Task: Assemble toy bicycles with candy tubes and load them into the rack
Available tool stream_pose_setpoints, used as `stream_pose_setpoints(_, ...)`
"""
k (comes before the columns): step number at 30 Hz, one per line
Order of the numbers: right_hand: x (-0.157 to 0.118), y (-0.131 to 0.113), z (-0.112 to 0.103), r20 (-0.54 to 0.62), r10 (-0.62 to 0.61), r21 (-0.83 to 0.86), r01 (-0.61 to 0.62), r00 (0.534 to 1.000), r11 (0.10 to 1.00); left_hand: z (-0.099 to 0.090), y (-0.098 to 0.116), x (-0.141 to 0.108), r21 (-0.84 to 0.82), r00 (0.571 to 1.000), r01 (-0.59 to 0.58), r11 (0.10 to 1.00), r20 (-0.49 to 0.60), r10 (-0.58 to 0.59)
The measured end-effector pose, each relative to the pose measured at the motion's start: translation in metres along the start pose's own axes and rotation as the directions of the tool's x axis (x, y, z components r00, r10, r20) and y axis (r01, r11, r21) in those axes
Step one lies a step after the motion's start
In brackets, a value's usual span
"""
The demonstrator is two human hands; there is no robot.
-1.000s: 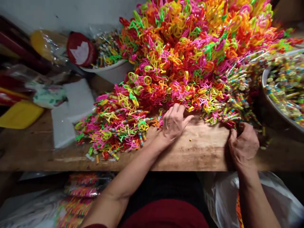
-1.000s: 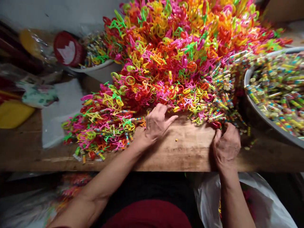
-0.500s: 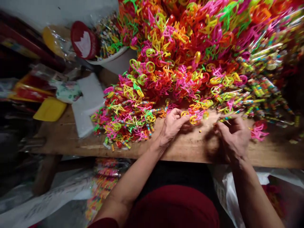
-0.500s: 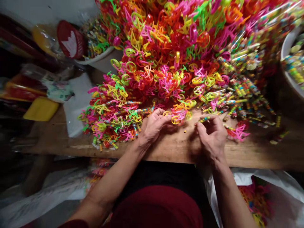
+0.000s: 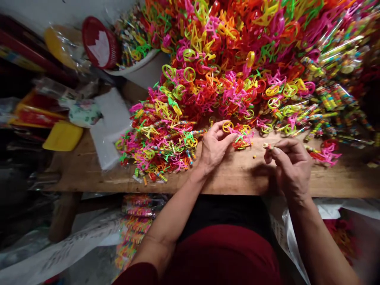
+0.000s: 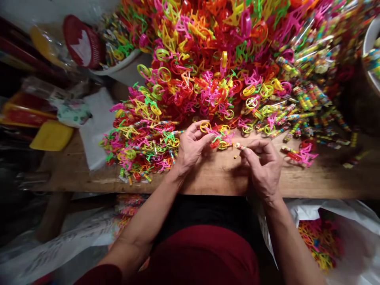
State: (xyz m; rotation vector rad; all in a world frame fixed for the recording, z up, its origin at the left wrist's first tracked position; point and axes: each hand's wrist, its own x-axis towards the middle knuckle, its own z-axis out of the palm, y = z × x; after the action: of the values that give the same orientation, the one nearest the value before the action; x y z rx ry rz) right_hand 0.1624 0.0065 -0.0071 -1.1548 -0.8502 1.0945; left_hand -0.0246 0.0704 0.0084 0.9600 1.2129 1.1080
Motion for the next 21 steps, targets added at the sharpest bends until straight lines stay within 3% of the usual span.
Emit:
stream_pose_setpoints(4,0.002,-0.003,0.008,0.044,-0.084,-0.095,0.088,0.996,0.992,0.007,0.017,-0.004,0.027,0.996,0.029,0.999,0.086,-0.031)
stream_pose_setpoints(9,-0.004,0.002,0.0,-0.011,-0.048,-0.231,0.044,0.999,0.972,0.008,0.021,-0.01,0.007,0.957,0.205,0.979,0.209,-0.202)
stream_pose_setpoints(11,-0.006,0.002,-0.003,0.001,-0.049,-0.23,0.048,0.999,0.972,0.01,0.02,-0.01,0.025,0.954,0.228,0.973,0.193,-0.228)
stream_pose_setpoints(13,-0.004,0.0,-0.004,0.01,-0.09,-0.219,0.09,0.996,0.972,0.014,0.021,-0.009,0.091,0.977,0.167,0.982,0.122,-0.177)
stream_pose_setpoints(15,0.002,-0.005,-0.005,0.016,-0.186,-0.263,0.183,0.982,0.947,0.018,0.026,-0.008,0.25,0.995,0.036,0.967,0.085,-0.059)
stream_pose_setpoints(18,0.014,-0.014,-0.005,0.08,-0.299,-0.33,0.308,0.951,0.892,0.023,0.037,-0.006,0.494,0.985,-0.104,0.863,0.173,0.02)
stream_pose_setpoints(21,0.02,-0.015,-0.004,0.14,-0.249,-0.276,0.28,0.958,0.92,0.027,0.043,-0.006,0.561,0.967,-0.12,0.819,0.252,-0.032)
